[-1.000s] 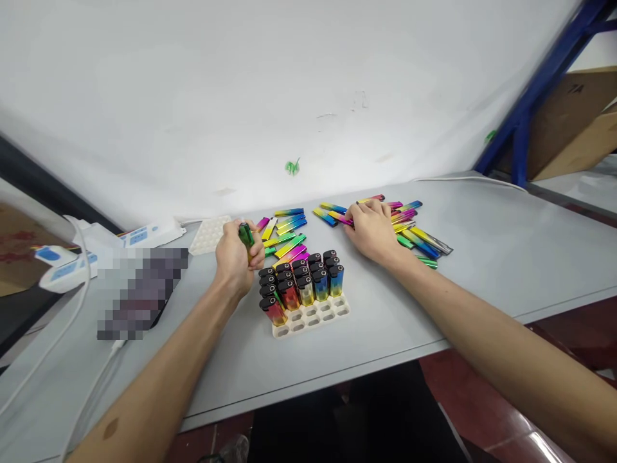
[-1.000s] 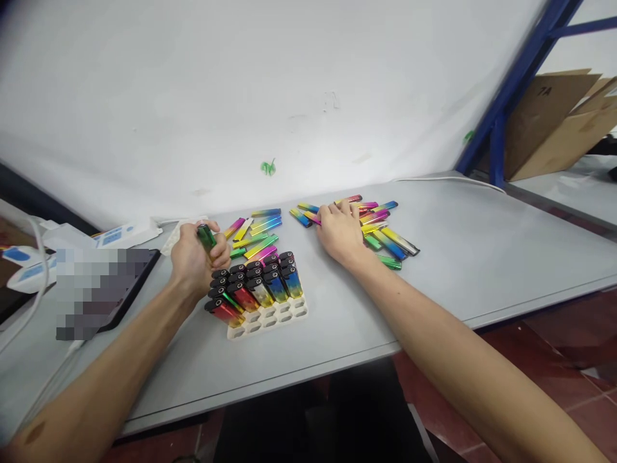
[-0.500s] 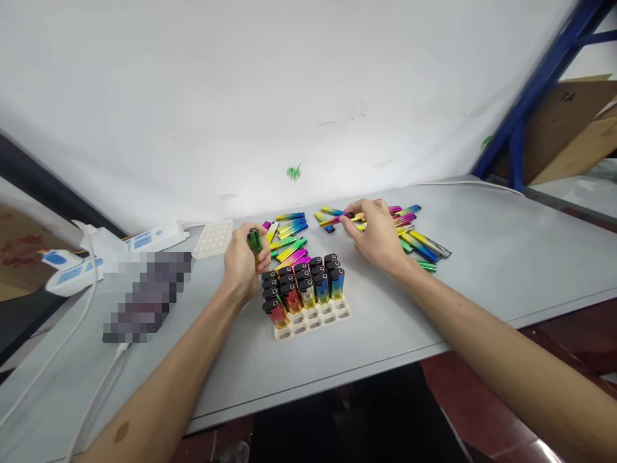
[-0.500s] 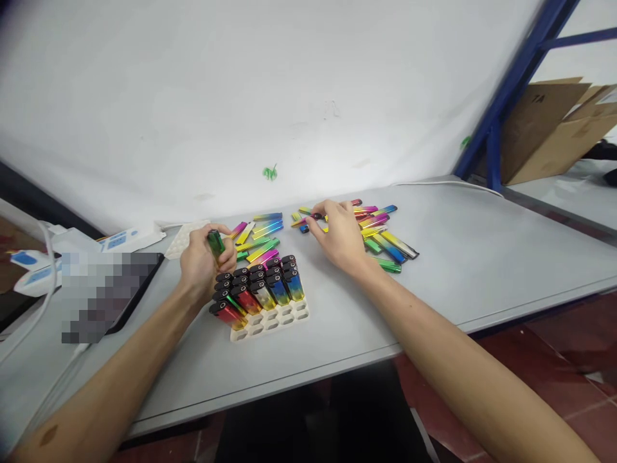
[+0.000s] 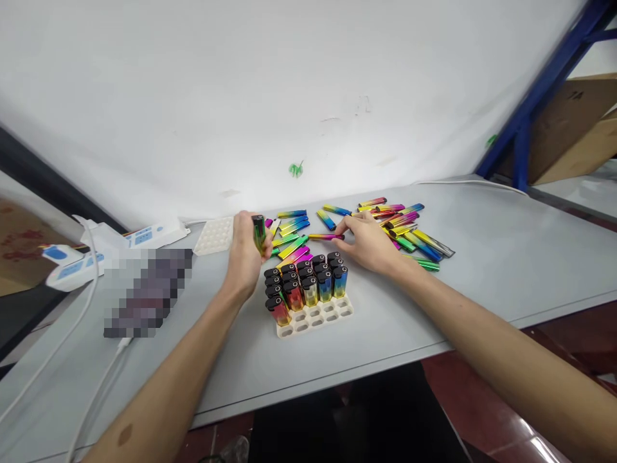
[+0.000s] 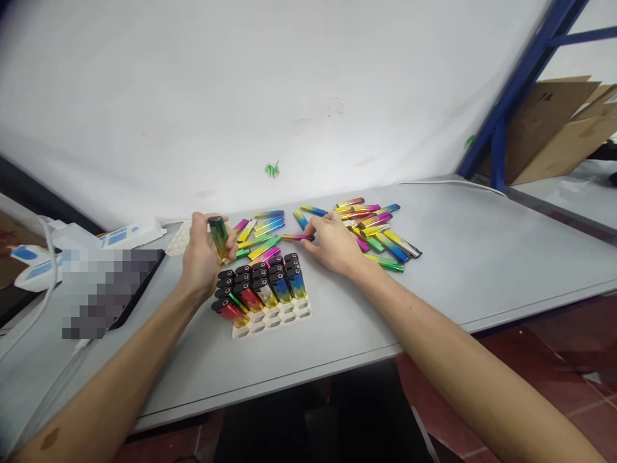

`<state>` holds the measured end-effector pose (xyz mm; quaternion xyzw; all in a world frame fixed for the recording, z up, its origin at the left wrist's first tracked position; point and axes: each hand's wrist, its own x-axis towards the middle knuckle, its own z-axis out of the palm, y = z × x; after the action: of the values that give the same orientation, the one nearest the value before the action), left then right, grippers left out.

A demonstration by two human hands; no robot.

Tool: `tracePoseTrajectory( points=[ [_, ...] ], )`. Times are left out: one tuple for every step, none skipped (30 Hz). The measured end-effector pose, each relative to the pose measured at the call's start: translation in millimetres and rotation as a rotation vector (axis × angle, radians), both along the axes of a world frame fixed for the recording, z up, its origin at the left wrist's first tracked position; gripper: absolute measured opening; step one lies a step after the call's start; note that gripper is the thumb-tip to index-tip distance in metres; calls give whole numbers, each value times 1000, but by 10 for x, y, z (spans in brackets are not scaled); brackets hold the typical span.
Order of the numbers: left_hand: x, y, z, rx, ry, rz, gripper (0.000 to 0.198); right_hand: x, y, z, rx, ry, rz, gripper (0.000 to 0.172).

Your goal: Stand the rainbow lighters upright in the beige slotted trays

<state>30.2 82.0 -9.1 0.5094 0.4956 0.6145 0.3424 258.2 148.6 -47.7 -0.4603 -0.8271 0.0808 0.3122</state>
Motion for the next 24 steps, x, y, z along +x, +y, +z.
tracePoseTrajectory(
  points=[
    [-2, -17, 35, 34, 68, 1, 24, 6, 6, -6, -6, -10, 1, 11],
    [-3, -44, 85, 77, 137, 9, 19, 12, 10, -12, -11, -23, 6, 11],
    [-2, -83, 147, 126, 203, 25, 18, 17, 12, -17, -11, -39, 14, 10],
    [1, -135, 218, 174, 263, 44, 16, 21, 12, -22, -8, -55, 23, 9],
    [4, -202, 296, 218, 316, 69, 12, 24, 11, -26, -2, -70, 33, 9],
    [7, -281, 375, 250, 382, 96, 10, 26, 10, -30, 5, -81, 41, 9],
    [11, -371, 452, 266, 463, 122, 11, 28, 9, -33, 12, -89, 48, 9],
    [15, -467, 521, 280, 566, 157, 12, 29, 9, -37, 18, -94, 55, 9],
    [20, -567, 580, 302, 701, 179, 14, 30, 10, -41, 26, -96, 62, 9],
    [27, -665, 626, 343, 813, 181, 14, 31, 12, -46, 34, -98, 70, 9],
    [35, -756, 658, 347, 892, 145, 14, 32, 15, -50, 45, -99, 76, 9],
    [45, -839, 675, 351, 948, 111, 14, 33, 18, -53, 56, -100, 82, 8],
    [55, -909, 679, 346, 982, 71, 16, 34, 19, -54, 66, -101, 88, 8],
    [66, -967, 670, 333, 1005, 34, 20, 35, 20, -53, 73, -103, 92, 7],
    [77, -1012, 652, 326, 1029, 10, 23, 36, 19, -49, 76, -106, 96, 7],
    [88, -1045, 627, 328, 1057, -9, 26, 37, 16, -43, 75, -108, 99, 6],
    [97, -1067, 597, 340, 1088, -23, 28, 37, 12, -35, 71, -109, 100, 6],
    [105, -1081, 565, 364, 1122, -30, 28, 38, 8, -26, 63, -109, 102, 6],
    [111, -1089, 531, 397, 1152, -33, 26, 39, 3, -18, 55, -107, 102, 6],
    [115, -1093, 498, 427, 1179, -36, 24, 39, -2, -10, 47, -106, 103, 6],
    [116, -1094, 464, 450, 1203, -36, 21, 40, -6, -4, 40, -105, 103, 6],
    [116, -1092, 432, 464, 1229, -35, 19, 39, -10, 2, 34, -105, 102, 6],
    [114, -1089, 400, 467, 1258, -35, 18, 39, -14, 7, 30, -108, 100, 6],
    [111, -1084, 371, 465, 1291, -40, 17, 37, -18, 12, 27, -112, 99, 6]
  ],
)
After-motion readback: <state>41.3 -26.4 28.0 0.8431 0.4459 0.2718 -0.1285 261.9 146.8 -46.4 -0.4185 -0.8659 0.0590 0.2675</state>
